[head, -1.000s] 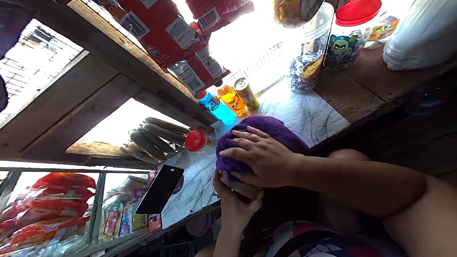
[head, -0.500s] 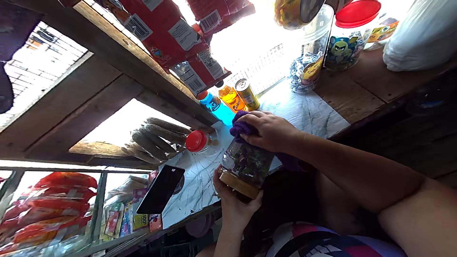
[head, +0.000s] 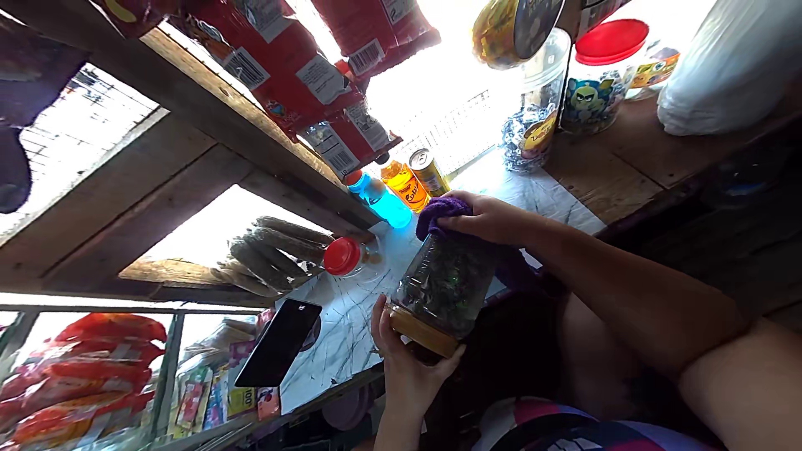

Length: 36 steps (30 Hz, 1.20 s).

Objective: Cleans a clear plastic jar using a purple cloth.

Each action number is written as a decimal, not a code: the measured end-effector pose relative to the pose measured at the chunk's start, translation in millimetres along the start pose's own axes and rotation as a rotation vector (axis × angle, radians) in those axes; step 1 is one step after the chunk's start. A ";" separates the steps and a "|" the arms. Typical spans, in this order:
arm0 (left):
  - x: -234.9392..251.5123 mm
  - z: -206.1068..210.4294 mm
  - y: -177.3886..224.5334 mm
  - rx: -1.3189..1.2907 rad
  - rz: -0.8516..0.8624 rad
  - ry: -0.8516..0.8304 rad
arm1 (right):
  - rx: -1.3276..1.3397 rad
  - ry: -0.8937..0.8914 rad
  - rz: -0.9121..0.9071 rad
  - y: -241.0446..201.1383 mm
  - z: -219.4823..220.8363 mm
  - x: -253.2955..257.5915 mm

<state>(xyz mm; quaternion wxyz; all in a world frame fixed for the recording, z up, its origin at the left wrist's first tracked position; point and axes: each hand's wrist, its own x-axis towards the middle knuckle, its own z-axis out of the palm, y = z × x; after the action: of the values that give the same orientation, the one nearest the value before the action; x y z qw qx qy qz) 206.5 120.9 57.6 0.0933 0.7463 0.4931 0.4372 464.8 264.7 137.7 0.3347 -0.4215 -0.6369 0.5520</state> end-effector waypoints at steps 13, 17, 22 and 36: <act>14.0 -6.3 -9.9 0.200 0.189 -0.027 | -0.037 0.137 -0.256 8.0 6.3 -3.7; 13.8 -8.5 -14.2 0.242 0.198 -0.037 | -0.142 0.157 -0.286 8.3 10.0 -3.1; 12.3 -8.3 -9.1 0.160 0.138 -0.063 | -0.171 0.110 -0.195 3.8 9.6 -2.1; 4.1 4.7 6.3 -0.380 -0.406 0.007 | -0.177 0.033 -0.099 1.3 14.1 -3.5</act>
<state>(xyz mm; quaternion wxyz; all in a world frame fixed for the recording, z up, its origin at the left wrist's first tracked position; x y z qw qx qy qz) 214.7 122.5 60.6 0.3156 0.5997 0.5422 0.4967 453.9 255.6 134.2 0.3338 -0.4264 -0.6976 0.4691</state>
